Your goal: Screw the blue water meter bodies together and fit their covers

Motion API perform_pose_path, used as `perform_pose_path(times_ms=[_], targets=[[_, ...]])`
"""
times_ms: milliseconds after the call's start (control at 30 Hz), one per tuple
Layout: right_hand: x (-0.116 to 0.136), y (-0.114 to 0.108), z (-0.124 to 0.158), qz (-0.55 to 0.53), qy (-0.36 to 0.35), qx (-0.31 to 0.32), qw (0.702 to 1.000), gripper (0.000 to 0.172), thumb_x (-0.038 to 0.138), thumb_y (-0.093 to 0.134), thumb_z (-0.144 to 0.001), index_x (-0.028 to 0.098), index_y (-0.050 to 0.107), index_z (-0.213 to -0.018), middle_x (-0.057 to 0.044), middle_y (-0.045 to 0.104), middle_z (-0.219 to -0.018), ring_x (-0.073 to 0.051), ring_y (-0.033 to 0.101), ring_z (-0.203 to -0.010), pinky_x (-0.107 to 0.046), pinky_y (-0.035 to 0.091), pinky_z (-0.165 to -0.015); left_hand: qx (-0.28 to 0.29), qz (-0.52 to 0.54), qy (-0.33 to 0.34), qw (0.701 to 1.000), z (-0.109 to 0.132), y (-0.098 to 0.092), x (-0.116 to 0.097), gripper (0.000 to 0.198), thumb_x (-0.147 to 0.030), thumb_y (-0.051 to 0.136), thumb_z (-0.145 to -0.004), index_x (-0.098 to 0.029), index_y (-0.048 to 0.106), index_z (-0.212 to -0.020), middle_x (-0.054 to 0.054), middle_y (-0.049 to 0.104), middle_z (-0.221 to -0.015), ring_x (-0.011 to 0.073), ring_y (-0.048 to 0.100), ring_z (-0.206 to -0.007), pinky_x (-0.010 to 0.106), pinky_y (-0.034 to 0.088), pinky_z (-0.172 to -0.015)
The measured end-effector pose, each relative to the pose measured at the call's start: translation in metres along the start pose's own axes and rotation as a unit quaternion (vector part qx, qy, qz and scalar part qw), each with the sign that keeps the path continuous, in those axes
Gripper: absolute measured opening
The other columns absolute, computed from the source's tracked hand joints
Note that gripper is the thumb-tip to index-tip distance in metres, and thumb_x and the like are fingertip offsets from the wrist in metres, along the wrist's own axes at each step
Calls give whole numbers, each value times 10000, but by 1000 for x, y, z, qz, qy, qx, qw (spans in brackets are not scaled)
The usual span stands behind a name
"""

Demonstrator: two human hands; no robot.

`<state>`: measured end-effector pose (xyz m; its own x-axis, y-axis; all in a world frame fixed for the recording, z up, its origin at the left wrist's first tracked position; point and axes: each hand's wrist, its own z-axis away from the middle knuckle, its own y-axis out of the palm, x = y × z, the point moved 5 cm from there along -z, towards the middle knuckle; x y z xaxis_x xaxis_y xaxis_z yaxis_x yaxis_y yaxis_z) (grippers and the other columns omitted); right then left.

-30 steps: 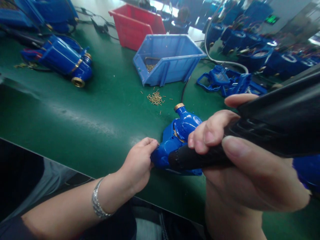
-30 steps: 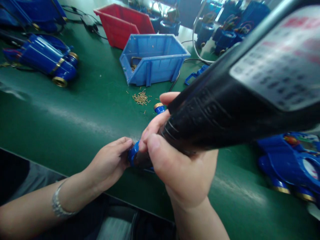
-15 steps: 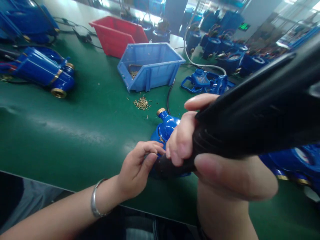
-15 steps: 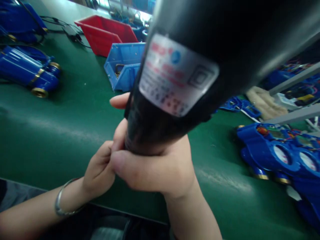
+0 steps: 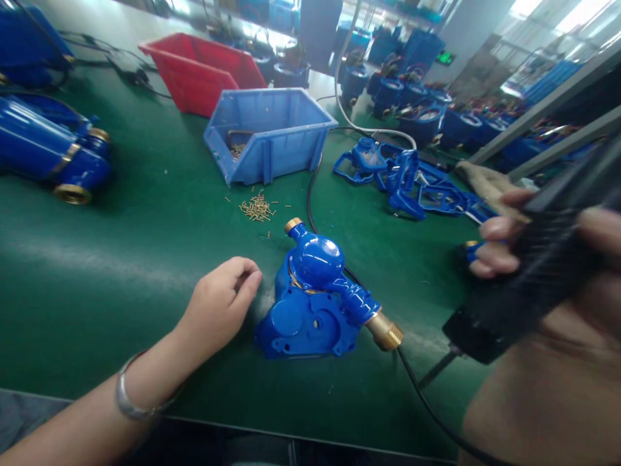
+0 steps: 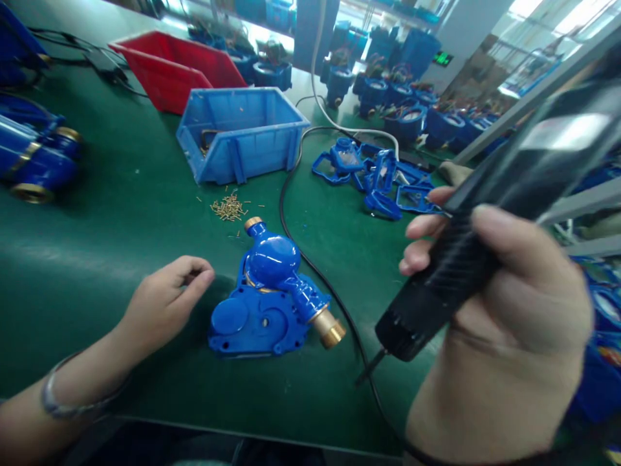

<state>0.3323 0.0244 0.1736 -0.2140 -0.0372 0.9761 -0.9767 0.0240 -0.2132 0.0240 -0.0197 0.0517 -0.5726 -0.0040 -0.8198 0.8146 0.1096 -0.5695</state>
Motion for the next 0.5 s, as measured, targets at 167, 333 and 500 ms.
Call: perform_pose_path(times_ms=[167,333,500], targets=[[-49,31,31,-48,192,100,975,374,316,707,-680,211,533,-993,-30,631,-829,-130,583,-501,-248,464,-430,55,-63,-27,996,-26,5,25,167,-256,573,-718,-208,679,-837,78,633,-867,253,558,-791,333,387,-766],[-69,37,61,84,156,279,944,375,308,650,-723,188,512,-1051,-4,576,-649,-177,577,-588,-305,486,-561,117,170,-227,952,-3,14,17,664,-507,664,-660,-130,542,-1193,142,644,-1043,287,612,-880,372,465,-755],[-64,46,79,100,192,375,901,401,223,608,-661,163,496,-1041,0,575,-647,-145,521,-546,-246,400,-486,302,409,-331,795,22,41,-12,567,-440,689,-694,-141,559,-1158,145,674,-1063,278,641,-939,386,486,-843]])
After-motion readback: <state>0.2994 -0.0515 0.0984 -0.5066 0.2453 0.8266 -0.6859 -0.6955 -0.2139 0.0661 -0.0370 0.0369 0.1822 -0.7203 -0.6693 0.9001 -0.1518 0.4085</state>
